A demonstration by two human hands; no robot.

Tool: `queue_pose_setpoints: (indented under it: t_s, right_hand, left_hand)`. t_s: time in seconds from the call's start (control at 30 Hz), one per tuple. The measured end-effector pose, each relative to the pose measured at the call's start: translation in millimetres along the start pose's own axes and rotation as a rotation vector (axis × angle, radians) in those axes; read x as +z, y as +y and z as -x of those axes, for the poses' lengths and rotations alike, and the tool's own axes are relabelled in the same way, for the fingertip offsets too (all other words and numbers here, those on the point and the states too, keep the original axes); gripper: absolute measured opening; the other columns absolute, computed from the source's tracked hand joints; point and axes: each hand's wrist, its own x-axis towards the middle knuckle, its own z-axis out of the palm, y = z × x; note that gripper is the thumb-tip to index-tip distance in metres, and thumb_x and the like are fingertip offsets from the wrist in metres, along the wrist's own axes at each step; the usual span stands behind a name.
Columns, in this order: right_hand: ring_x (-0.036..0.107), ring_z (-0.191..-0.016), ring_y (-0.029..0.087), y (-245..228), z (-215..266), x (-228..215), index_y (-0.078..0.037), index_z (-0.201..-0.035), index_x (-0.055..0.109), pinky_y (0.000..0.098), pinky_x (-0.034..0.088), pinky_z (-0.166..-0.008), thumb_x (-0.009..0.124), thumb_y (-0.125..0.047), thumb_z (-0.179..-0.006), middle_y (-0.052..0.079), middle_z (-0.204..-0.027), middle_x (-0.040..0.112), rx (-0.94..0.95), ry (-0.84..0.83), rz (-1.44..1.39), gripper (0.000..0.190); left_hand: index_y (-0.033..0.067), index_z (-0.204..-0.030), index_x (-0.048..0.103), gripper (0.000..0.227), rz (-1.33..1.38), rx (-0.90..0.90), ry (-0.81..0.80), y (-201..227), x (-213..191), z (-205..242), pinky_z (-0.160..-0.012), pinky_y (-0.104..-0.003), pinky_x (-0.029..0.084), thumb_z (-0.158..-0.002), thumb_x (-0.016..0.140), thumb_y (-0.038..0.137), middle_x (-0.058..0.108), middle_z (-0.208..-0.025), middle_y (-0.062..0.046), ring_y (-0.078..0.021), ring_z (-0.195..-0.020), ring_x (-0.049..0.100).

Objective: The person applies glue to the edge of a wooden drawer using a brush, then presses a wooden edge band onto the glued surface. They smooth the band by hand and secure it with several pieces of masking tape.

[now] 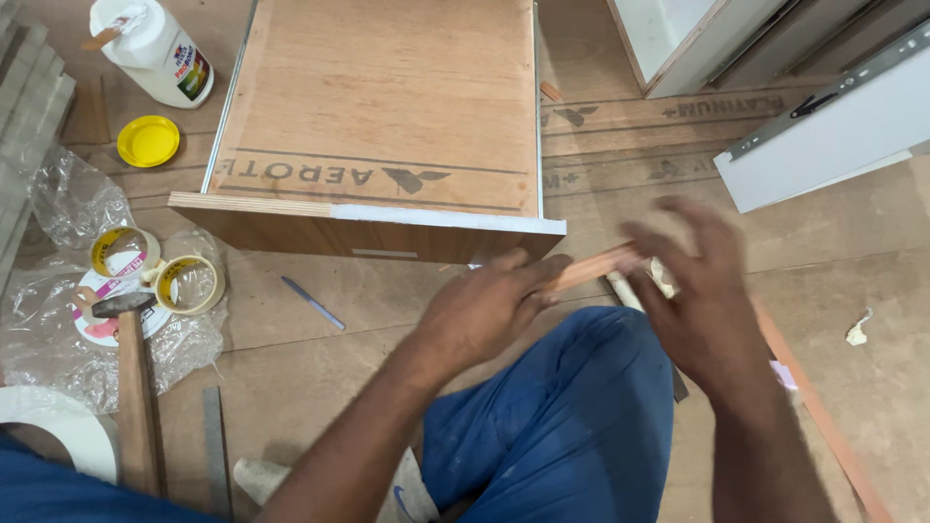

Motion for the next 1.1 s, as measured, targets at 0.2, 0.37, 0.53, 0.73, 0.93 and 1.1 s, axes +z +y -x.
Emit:
queue_pose_setpoints:
  t_s: [0.2,0.37,0.53,0.73,0.93,1.1]
  right_hand:
    - [0.068,-0.109,0.029,21,-14,7,-0.010,-0.119,0.074,0.0399,0.052,-0.094,0.065,-0.021,-0.093,0.008,-0.121,0.073,0.080,-0.414,-0.091,0.030]
    - [0.071,-0.102,0.028,35,-21,20,-0.010,-0.120,0.072,0.0384,0.055,-0.088,0.068,-0.021,-0.088,0.007,-0.112,0.074,-0.003,-0.525,-0.151,0.034]
    - [0.071,-0.097,0.026,40,-30,29,-0.013,-0.125,0.072,0.0386,0.056,-0.084,0.068,-0.020,-0.089,0.005,-0.110,0.072,0.089,-0.595,-0.144,0.037]
    - [0.070,-0.101,0.029,49,-37,52,-0.008,-0.120,0.073,0.0382,0.056,-0.087,0.065,-0.017,-0.093,0.009,-0.116,0.070,0.032,-0.451,-0.204,0.030]
    - [0.070,-0.103,0.031,55,-40,73,-0.005,-0.119,0.072,0.0384,0.056,-0.088,0.067,-0.013,-0.094,0.011,-0.117,0.072,0.069,-0.275,-0.279,0.027]
    - [0.073,-0.095,0.020,67,-37,90,-0.005,-0.112,0.076,0.0315,0.058,-0.082,0.072,-0.008,-0.091,0.007,-0.112,0.076,0.280,-0.171,-0.422,0.022]
  left_hand:
    - [0.0195,-0.131,0.067,0.043,-0.148,0.056,0.041,-27,-16,0,-0.092,-0.047,0.051,-0.092,0.066,0.039,0.065,-0.127,-0.011,-0.0325,-0.114,0.064]
    - [0.0153,-0.120,0.070,0.042,-0.233,0.008,0.032,-54,-39,5,-0.092,-0.047,0.051,-0.087,0.071,0.041,0.069,-0.119,-0.010,-0.0332,-0.111,0.065]
    - [0.0138,-0.115,0.073,0.037,-0.237,-0.072,0.110,-82,-80,24,-0.088,-0.046,0.054,-0.085,0.074,0.036,0.072,-0.106,-0.012,-0.0350,-0.102,0.067]
    - [0.0099,-0.116,0.073,0.034,-0.264,-0.033,0.194,-120,-106,31,-0.090,-0.045,0.053,-0.087,0.072,0.027,0.072,-0.108,-0.013,-0.0348,-0.102,0.067]
    - [0.0074,-0.119,0.072,0.032,-0.223,-0.069,0.229,-128,-110,15,-0.089,-0.044,0.053,-0.089,0.069,0.020,0.068,-0.112,-0.015,-0.0342,-0.101,0.066]
    - [0.0074,-0.113,0.074,0.030,-0.318,-0.004,0.282,-131,-116,1,-0.093,-0.045,0.051,-0.086,0.073,0.020,0.070,-0.110,-0.012,-0.0336,-0.108,0.063]
